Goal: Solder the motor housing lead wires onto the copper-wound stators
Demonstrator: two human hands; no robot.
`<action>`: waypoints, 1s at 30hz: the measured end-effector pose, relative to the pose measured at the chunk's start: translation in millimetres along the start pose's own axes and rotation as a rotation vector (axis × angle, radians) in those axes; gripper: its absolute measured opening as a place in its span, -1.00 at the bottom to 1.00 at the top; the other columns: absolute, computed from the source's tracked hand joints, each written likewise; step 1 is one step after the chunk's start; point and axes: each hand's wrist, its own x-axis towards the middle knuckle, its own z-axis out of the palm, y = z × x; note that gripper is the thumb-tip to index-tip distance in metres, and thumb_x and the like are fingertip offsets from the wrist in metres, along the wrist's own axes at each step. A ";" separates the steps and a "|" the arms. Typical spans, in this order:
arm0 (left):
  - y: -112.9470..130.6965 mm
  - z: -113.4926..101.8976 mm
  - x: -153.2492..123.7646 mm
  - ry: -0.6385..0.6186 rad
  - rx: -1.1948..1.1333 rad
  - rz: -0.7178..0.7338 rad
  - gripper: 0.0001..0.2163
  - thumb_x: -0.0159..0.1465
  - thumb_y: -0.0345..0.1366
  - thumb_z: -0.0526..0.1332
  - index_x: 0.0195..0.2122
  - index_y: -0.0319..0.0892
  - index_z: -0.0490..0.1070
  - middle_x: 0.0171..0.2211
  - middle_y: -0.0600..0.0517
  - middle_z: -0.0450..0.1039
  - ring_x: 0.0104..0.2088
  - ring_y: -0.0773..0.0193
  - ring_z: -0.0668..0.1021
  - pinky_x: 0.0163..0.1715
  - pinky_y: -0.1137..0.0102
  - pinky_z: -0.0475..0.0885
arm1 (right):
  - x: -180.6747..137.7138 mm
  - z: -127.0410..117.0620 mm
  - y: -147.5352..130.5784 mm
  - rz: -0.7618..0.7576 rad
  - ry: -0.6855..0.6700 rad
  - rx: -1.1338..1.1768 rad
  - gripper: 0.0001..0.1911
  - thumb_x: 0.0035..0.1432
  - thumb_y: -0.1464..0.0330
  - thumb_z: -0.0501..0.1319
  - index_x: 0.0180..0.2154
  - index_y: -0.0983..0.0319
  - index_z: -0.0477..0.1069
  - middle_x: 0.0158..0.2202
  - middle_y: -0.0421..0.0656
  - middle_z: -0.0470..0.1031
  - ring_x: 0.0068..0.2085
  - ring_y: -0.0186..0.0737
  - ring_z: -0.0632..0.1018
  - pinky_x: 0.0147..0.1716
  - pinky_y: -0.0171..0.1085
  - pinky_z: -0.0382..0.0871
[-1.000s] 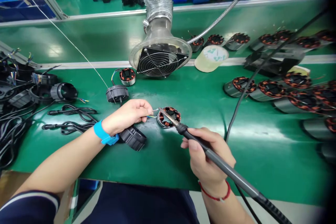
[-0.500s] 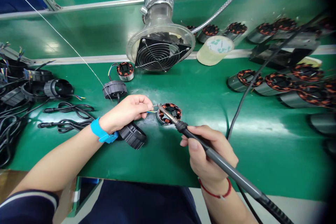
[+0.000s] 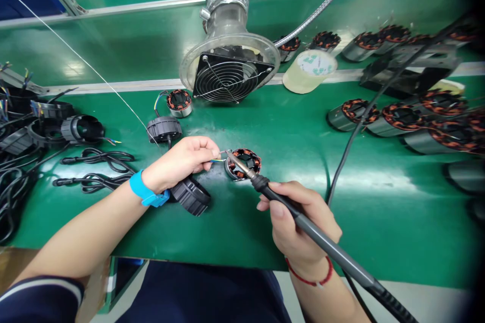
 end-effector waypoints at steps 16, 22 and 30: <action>-0.1 -0.7 0.3 0.023 -0.002 0.003 -0.91 0.18 -0.35 0.15 -0.43 -0.25 0.33 -0.63 0.14 0.26 -0.66 0.52 0.19 -0.66 0.58 0.04 | 43.5 6.7 -20.4 0.163 -0.179 -0.215 -0.65 0.27 0.38 0.09 0.09 0.07 0.26 -0.20 -0.15 0.58 -0.18 -0.18 0.59 -0.16 -0.12 0.49; -1.8 -1.4 0.3 0.018 -0.021 0.031 -0.91 0.17 -0.34 0.17 -0.44 -0.23 0.31 -0.62 0.15 0.26 -0.64 0.50 0.24 -0.65 0.57 0.06 | 46.7 27.6 -4.2 0.189 -0.291 -0.211 -0.50 0.17 0.37 0.17 0.14 0.10 0.13 0.05 -0.06 0.43 0.05 -0.05 0.46 0.04 0.05 0.30; -3.7 -1.7 -0.5 0.018 -0.008 0.061 -0.89 0.18 -0.31 0.16 -0.43 -0.24 0.29 -0.60 0.14 0.32 -0.66 0.52 0.24 -0.63 0.57 0.11 | 35.5 33.3 6.8 0.177 -0.249 -0.218 -0.58 0.20 0.39 0.11 0.10 0.14 0.16 -0.05 -0.09 0.51 0.02 -0.09 0.49 0.02 0.01 0.32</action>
